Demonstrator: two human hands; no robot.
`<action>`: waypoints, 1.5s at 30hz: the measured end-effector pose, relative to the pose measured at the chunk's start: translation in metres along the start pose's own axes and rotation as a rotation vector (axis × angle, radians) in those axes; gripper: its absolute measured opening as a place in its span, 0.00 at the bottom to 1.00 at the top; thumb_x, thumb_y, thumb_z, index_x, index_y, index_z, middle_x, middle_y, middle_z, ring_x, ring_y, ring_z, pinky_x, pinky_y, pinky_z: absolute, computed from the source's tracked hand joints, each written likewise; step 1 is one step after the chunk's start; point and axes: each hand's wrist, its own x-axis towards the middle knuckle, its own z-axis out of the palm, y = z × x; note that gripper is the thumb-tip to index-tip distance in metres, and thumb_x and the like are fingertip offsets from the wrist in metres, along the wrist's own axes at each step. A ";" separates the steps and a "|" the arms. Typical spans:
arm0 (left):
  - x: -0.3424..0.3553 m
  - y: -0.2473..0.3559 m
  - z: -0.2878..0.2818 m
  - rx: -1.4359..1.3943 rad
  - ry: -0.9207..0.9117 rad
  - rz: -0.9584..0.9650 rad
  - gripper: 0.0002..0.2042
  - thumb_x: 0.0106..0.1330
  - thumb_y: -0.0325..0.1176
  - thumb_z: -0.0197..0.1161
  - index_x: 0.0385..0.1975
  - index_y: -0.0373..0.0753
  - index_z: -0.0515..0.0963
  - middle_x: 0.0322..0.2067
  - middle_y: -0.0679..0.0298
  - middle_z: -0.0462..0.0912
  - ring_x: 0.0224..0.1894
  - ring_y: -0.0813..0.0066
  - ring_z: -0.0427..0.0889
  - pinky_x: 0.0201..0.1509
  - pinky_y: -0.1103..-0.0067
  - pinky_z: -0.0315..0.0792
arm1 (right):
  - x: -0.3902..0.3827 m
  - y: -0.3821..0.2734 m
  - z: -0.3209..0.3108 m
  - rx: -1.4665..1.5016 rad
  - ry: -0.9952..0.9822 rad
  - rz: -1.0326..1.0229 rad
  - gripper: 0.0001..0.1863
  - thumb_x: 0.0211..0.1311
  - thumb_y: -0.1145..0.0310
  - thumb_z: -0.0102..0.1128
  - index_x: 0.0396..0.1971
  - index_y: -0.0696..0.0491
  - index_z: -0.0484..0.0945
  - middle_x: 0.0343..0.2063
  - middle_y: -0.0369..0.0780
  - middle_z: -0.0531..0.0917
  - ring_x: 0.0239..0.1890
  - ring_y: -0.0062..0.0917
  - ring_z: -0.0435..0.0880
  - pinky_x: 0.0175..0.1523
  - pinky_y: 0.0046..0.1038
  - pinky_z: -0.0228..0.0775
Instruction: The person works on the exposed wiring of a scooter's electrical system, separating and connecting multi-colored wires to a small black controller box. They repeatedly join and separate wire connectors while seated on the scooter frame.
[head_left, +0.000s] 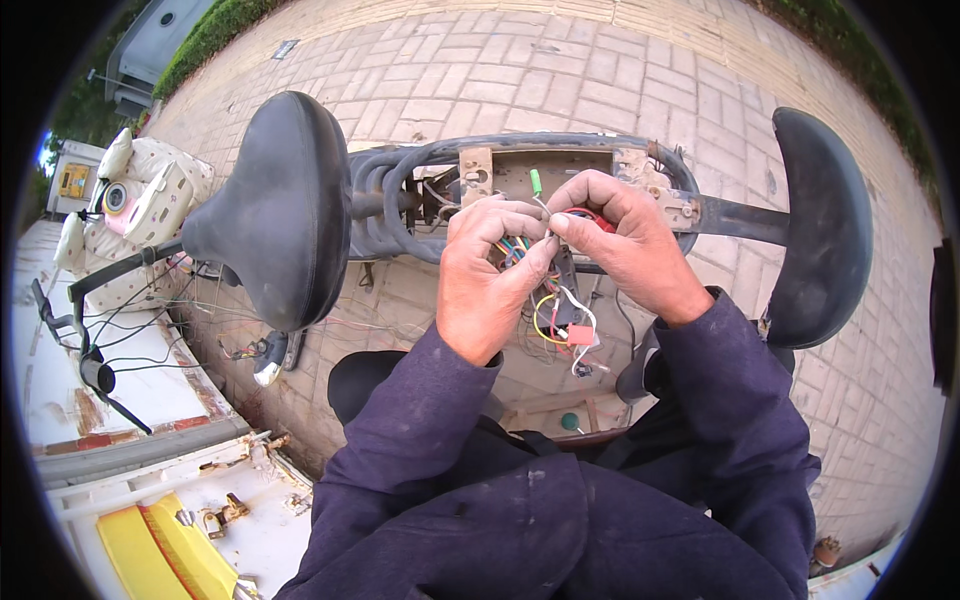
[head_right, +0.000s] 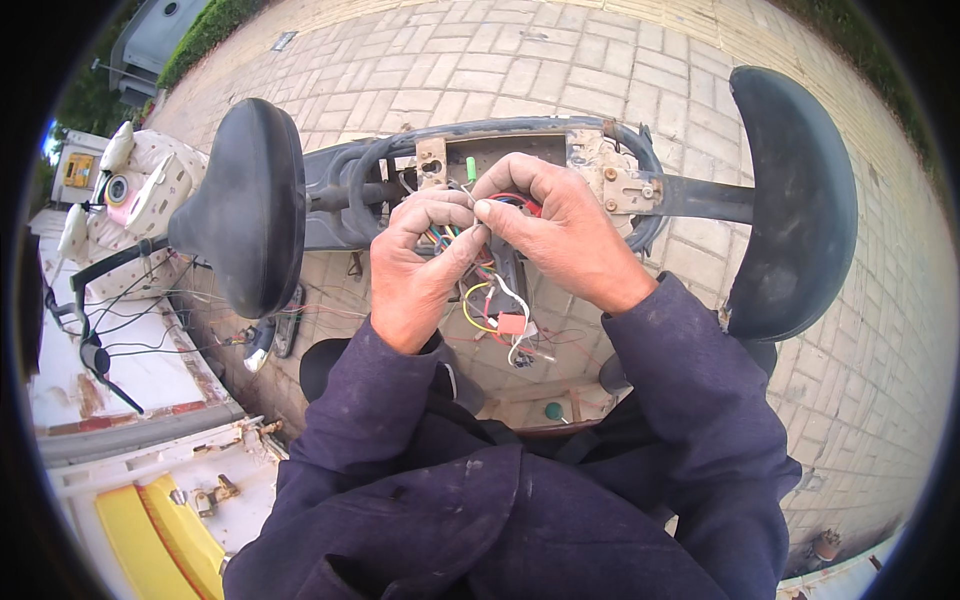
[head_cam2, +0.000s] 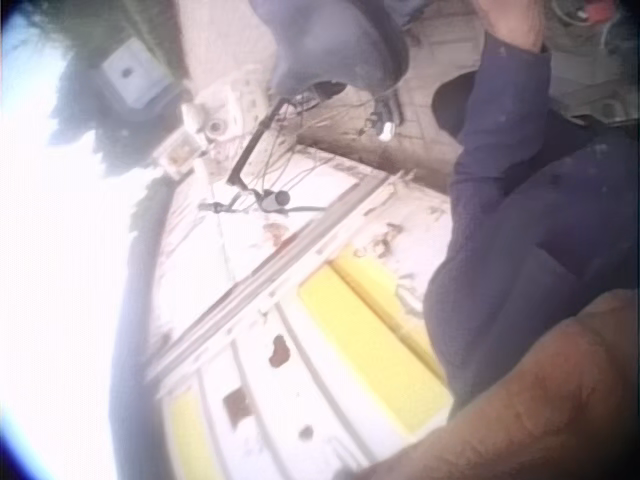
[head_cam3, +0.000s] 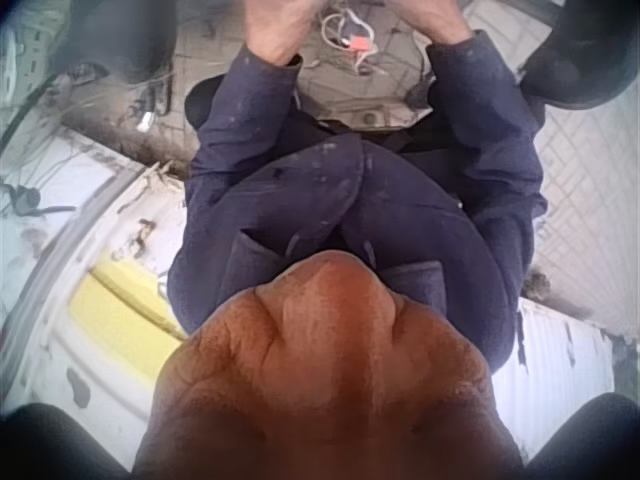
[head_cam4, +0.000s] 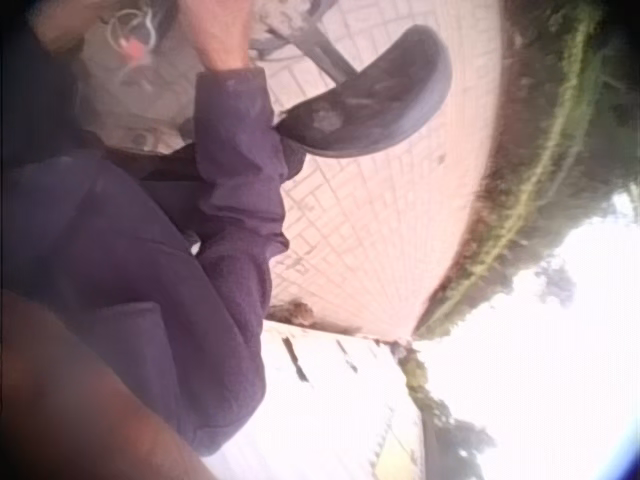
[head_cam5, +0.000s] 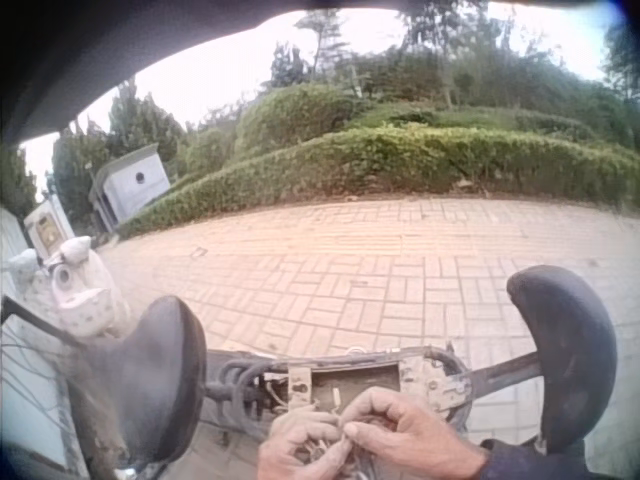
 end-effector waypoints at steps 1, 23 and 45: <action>0.000 0.000 -0.001 0.016 -0.006 0.013 0.05 0.58 0.27 0.70 0.33 0.39 0.83 0.44 0.63 0.85 0.56 0.63 0.75 0.63 0.67 0.65 | 0.000 0.000 0.000 0.003 0.018 0.041 0.04 0.69 0.73 0.61 0.39 0.56 0.79 0.35 0.29 0.78 0.38 0.10 0.73 0.44 0.17 0.67; 0.013 -0.008 -0.020 -0.336 -0.183 -0.192 0.07 0.63 0.31 0.70 0.34 0.34 0.86 0.40 0.63 0.88 0.59 0.66 0.76 0.68 0.69 0.63 | 0.001 -0.004 0.003 -0.303 0.080 -0.100 0.06 0.65 0.73 0.61 0.36 0.60 0.79 0.29 0.35 0.80 0.33 0.16 0.75 0.40 0.23 0.69; 0.001 -0.004 0.000 0.234 0.004 0.131 0.07 0.51 0.32 0.73 0.26 0.42 0.82 0.31 0.66 0.81 0.45 0.63 0.76 0.52 0.67 0.67 | 0.002 -0.005 -0.008 -0.394 -0.046 0.004 0.11 0.66 0.66 0.66 0.34 0.59 0.78 0.26 0.32 0.75 0.30 0.15 0.69 0.34 0.23 0.62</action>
